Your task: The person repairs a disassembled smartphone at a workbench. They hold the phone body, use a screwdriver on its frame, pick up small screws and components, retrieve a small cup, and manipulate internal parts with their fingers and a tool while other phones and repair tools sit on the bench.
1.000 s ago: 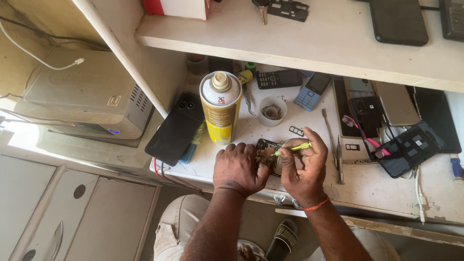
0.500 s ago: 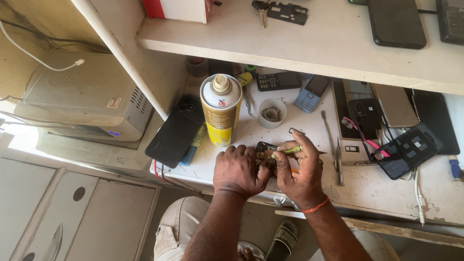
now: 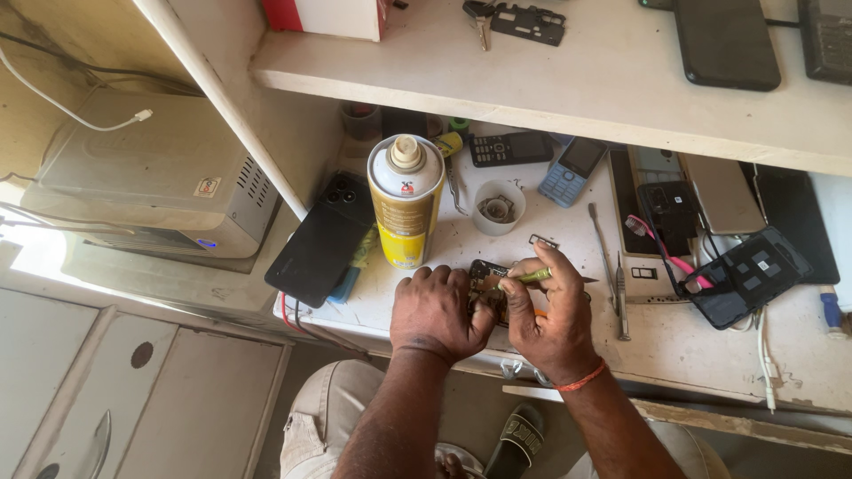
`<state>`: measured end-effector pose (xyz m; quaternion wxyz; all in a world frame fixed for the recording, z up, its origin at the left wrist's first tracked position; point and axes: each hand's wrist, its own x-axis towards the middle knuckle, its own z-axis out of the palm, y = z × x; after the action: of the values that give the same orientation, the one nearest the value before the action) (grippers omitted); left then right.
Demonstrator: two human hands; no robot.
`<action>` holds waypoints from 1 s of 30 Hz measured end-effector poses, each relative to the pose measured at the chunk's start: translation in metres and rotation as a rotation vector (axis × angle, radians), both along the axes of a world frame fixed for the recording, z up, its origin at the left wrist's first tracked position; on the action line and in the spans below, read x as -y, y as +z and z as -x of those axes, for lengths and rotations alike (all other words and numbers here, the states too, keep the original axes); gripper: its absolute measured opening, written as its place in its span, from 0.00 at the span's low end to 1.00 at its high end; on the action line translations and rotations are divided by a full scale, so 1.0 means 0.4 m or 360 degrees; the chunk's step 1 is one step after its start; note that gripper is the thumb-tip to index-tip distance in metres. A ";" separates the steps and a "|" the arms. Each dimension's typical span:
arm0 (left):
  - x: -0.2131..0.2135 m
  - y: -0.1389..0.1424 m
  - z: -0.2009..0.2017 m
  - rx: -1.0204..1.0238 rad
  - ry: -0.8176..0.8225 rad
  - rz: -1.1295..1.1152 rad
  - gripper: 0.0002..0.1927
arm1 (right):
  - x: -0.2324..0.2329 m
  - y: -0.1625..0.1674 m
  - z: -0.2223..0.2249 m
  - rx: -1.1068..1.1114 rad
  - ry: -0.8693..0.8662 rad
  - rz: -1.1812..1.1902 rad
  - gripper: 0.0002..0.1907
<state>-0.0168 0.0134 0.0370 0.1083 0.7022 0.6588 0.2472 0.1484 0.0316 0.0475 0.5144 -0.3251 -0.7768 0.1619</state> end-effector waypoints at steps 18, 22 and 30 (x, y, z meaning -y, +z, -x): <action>-0.003 -0.005 0.002 -0.0036 -0.0012 -0.0036 0.19 | -0.008 0.070 0.003 0.0329 -0.0161 -0.0131 0.23; -0.004 -0.003 0.001 -0.0050 -0.0009 0.0021 0.20 | -0.008 0.097 0.001 0.0347 -0.0156 -0.0080 0.23; -0.002 -0.007 0.004 -0.0043 -0.0019 -0.0045 0.21 | -0.005 0.146 0.002 0.0325 0.0063 0.0164 0.17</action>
<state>-0.0185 0.0141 0.0344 0.0908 0.7110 0.6524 0.2462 0.1475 0.0336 0.1058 0.4120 -0.3506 -0.8220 0.1778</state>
